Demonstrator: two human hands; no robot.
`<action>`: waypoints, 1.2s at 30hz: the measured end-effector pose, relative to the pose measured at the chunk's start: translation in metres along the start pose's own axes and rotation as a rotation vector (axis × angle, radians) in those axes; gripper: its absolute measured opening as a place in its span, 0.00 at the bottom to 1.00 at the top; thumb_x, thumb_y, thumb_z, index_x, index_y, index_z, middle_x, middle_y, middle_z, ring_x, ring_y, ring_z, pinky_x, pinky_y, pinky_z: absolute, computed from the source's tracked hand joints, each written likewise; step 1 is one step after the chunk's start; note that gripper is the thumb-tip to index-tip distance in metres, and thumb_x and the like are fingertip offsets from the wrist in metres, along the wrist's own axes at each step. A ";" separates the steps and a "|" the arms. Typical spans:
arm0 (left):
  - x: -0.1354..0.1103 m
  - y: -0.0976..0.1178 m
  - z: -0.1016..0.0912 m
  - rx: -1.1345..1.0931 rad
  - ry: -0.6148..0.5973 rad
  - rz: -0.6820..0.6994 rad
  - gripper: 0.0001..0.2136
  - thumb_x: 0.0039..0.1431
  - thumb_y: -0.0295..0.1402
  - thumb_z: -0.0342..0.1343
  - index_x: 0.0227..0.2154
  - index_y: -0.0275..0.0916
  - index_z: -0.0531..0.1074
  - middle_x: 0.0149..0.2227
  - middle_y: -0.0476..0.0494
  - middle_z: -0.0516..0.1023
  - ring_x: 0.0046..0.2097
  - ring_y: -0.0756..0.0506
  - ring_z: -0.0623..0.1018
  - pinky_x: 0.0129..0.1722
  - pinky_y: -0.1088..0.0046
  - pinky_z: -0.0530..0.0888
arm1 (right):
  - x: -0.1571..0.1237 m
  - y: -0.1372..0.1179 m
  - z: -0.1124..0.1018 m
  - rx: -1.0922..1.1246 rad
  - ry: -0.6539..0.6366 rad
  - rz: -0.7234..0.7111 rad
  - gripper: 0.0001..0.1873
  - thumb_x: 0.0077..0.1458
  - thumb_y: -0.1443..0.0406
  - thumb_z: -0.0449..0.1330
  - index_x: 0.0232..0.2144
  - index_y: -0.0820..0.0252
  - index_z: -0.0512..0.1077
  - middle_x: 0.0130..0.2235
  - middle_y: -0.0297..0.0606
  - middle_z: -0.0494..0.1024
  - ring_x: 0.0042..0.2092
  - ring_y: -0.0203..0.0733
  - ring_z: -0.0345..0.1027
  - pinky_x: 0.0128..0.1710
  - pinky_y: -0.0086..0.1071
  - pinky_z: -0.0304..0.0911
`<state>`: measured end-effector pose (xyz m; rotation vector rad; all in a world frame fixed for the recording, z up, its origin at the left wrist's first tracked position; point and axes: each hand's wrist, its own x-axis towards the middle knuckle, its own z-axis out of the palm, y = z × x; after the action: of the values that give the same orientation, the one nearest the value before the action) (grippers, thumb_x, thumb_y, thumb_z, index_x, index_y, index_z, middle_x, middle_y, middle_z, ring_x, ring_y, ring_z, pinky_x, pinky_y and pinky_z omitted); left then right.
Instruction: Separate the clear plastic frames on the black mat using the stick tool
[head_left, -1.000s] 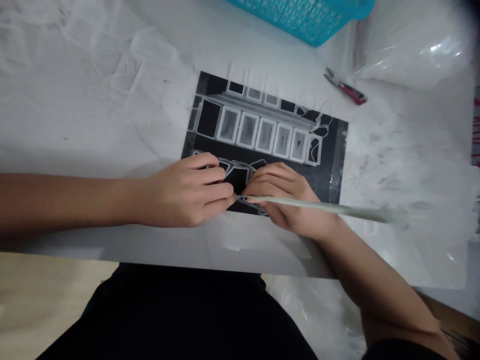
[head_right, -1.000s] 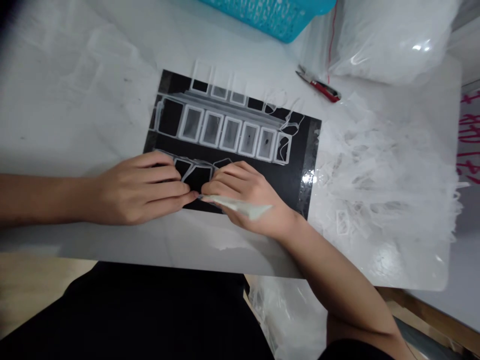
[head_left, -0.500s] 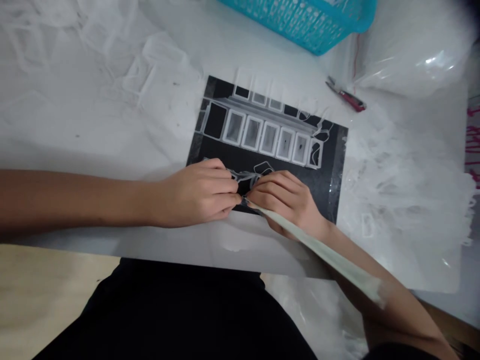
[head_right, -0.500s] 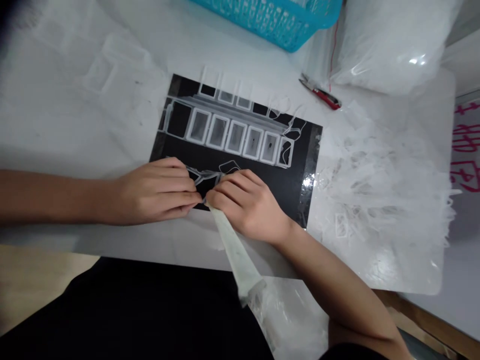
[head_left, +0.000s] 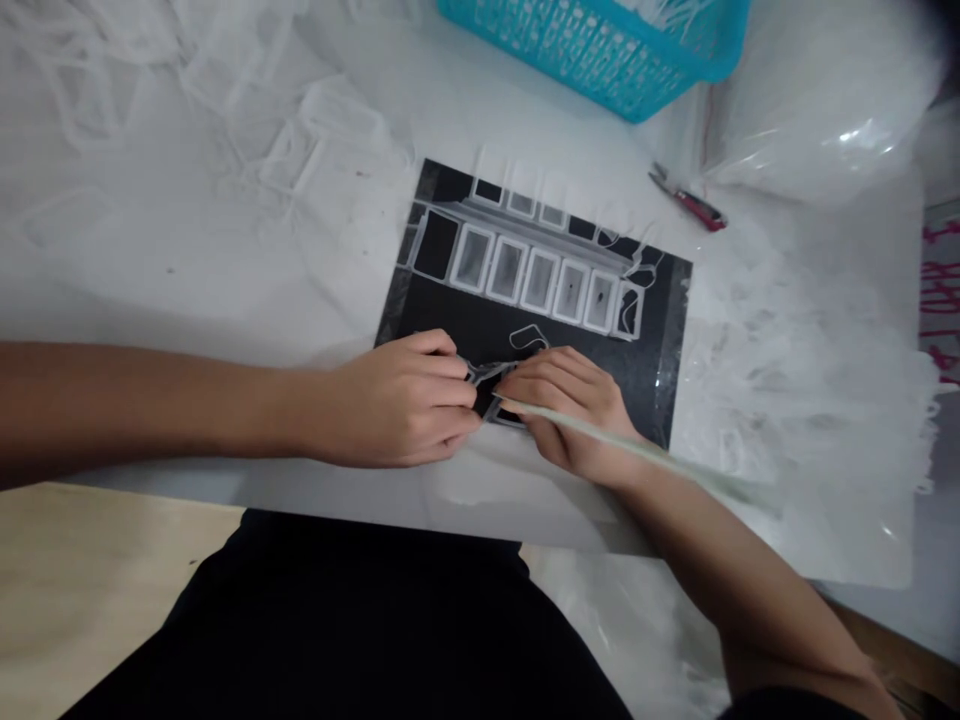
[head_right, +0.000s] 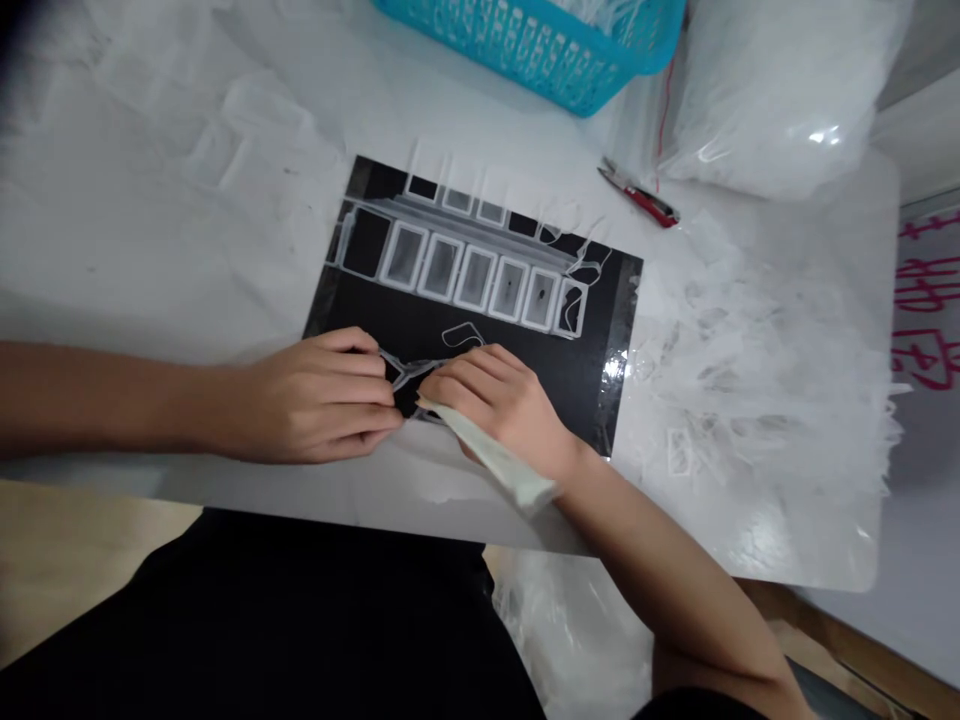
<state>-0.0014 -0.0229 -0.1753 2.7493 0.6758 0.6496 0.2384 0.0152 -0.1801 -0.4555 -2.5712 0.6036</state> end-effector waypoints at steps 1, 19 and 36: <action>-0.001 -0.001 -0.001 0.040 0.001 0.028 0.13 0.65 0.27 0.49 0.27 0.39 0.75 0.25 0.48 0.73 0.31 0.48 0.71 0.40 0.65 0.68 | 0.000 0.001 0.000 0.032 0.006 0.014 0.07 0.62 0.70 0.56 0.42 0.59 0.69 0.38 0.41 0.81 0.39 0.44 0.73 0.40 0.40 0.67; 0.003 -0.001 0.000 -0.132 -0.024 -0.267 0.11 0.68 0.30 0.49 0.33 0.40 0.76 0.29 0.51 0.79 0.33 0.50 0.74 0.42 0.69 0.63 | 0.004 0.004 -0.007 0.394 0.065 0.170 0.04 0.60 0.69 0.58 0.38 0.60 0.73 0.36 0.42 0.81 0.39 0.45 0.76 0.40 0.40 0.71; 0.010 0.000 0.008 -0.030 -0.139 -0.263 0.13 0.67 0.24 0.43 0.30 0.38 0.72 0.28 0.50 0.78 0.31 0.49 0.72 0.39 0.68 0.60 | 0.003 0.006 -0.006 0.364 0.069 0.155 0.04 0.59 0.69 0.59 0.37 0.60 0.73 0.35 0.40 0.80 0.39 0.44 0.75 0.41 0.40 0.70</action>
<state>0.0103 -0.0195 -0.1789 2.5850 0.9625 0.4033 0.2403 0.0236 -0.1772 -0.5397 -2.3052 1.0673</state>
